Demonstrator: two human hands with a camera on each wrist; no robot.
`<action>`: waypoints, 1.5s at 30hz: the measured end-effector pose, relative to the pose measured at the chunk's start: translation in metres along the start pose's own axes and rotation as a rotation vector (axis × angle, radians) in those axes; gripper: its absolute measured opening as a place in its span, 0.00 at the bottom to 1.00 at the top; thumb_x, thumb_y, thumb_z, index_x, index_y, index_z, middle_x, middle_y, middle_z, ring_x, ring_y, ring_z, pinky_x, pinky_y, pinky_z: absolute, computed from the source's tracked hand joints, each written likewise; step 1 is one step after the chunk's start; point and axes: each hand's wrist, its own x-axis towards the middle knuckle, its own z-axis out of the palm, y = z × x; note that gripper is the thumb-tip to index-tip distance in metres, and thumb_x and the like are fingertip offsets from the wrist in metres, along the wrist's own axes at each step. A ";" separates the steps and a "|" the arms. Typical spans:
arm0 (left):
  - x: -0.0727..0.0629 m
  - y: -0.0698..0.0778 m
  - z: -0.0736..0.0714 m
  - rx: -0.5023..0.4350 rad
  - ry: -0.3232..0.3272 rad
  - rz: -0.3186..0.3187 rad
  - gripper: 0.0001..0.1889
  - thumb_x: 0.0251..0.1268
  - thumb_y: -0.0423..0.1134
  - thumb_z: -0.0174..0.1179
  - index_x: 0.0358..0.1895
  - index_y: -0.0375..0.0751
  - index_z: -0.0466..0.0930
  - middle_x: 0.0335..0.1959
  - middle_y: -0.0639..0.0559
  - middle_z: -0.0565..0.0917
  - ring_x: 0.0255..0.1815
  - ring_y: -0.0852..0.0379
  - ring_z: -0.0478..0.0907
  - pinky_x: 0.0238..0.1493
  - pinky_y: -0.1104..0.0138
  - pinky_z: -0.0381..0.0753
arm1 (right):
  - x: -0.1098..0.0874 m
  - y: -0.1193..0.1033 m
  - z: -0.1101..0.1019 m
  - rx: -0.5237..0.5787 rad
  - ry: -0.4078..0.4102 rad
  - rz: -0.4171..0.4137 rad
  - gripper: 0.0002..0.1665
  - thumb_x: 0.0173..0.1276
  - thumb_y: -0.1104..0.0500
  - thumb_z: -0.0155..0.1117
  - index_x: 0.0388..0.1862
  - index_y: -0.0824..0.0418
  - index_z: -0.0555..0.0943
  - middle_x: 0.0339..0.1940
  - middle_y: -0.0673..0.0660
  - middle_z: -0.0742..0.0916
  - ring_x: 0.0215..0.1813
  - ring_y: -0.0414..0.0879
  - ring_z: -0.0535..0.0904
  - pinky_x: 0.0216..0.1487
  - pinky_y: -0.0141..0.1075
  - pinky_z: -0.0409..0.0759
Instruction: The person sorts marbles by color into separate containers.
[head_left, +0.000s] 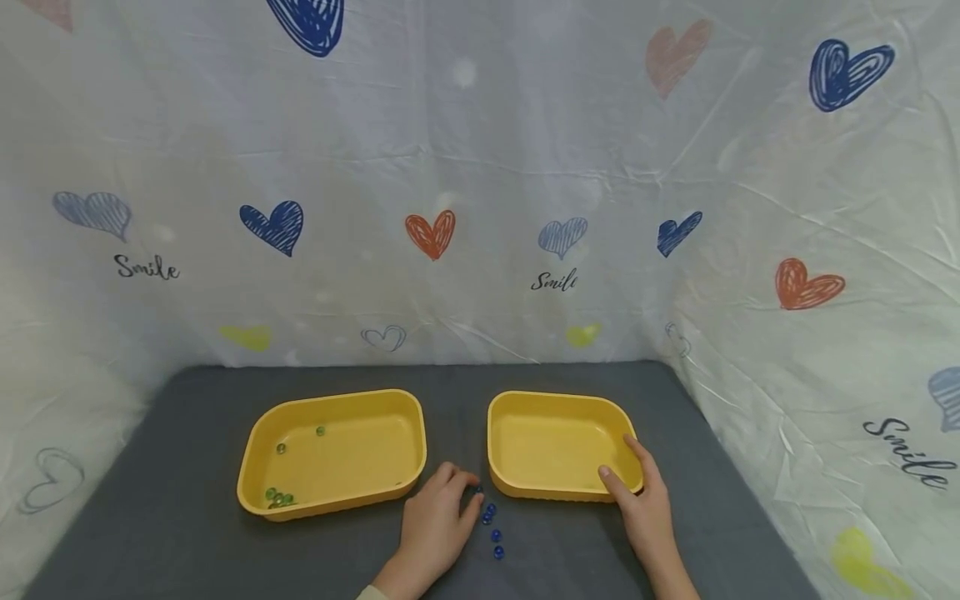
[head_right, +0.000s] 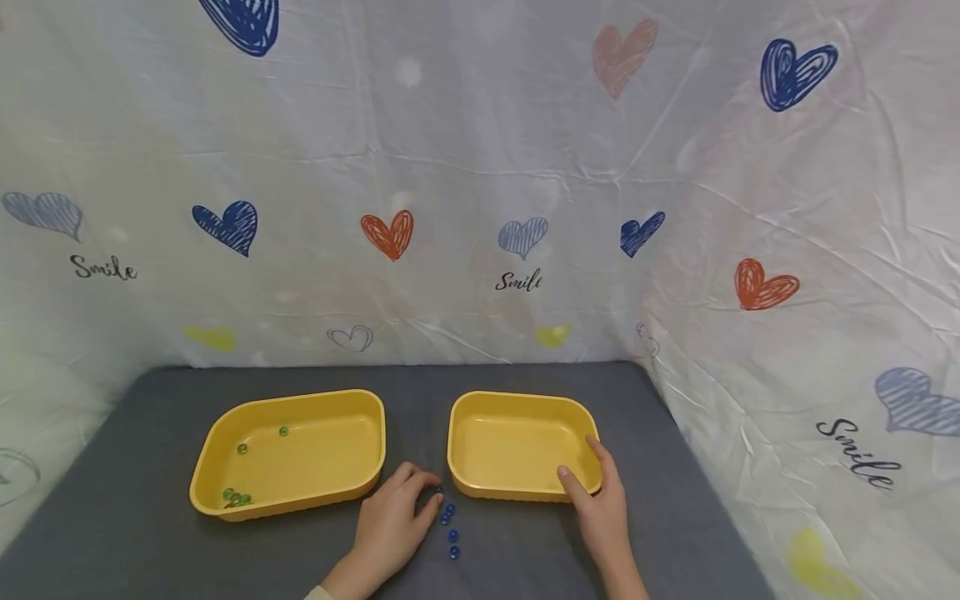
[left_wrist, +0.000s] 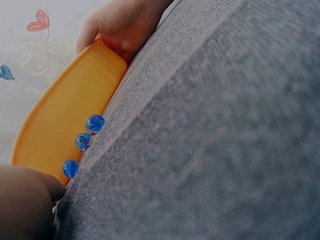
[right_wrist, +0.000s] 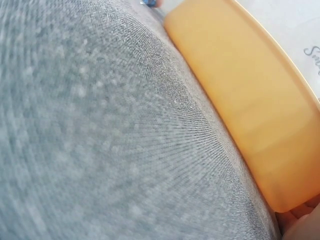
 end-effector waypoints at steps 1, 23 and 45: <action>0.000 0.000 0.000 -0.005 -0.002 -0.004 0.07 0.69 0.44 0.79 0.45 0.53 0.92 0.38 0.62 0.78 0.29 0.66 0.75 0.24 0.68 0.73 | 0.000 0.000 0.000 0.000 -0.001 0.002 0.46 0.80 0.46 0.72 0.88 0.55 0.64 0.88 0.63 0.65 0.87 0.58 0.60 0.76 0.36 0.65; -0.003 0.003 -0.008 -0.170 -0.040 -0.081 0.07 0.71 0.39 0.76 0.49 0.51 0.91 0.39 0.67 0.84 0.32 0.72 0.75 0.31 0.68 0.77 | 0.001 0.002 0.002 0.005 -0.012 -0.012 0.46 0.80 0.45 0.72 0.88 0.57 0.64 0.88 0.65 0.65 0.87 0.61 0.58 0.82 0.59 0.60; 0.016 0.035 -0.033 -0.431 0.003 0.046 0.08 0.75 0.31 0.71 0.52 0.40 0.90 0.39 0.62 0.82 0.30 0.68 0.75 0.28 0.71 0.79 | 0.002 0.003 0.001 -0.009 0.002 -0.024 0.45 0.80 0.45 0.72 0.87 0.57 0.65 0.87 0.66 0.66 0.85 0.62 0.62 0.80 0.58 0.64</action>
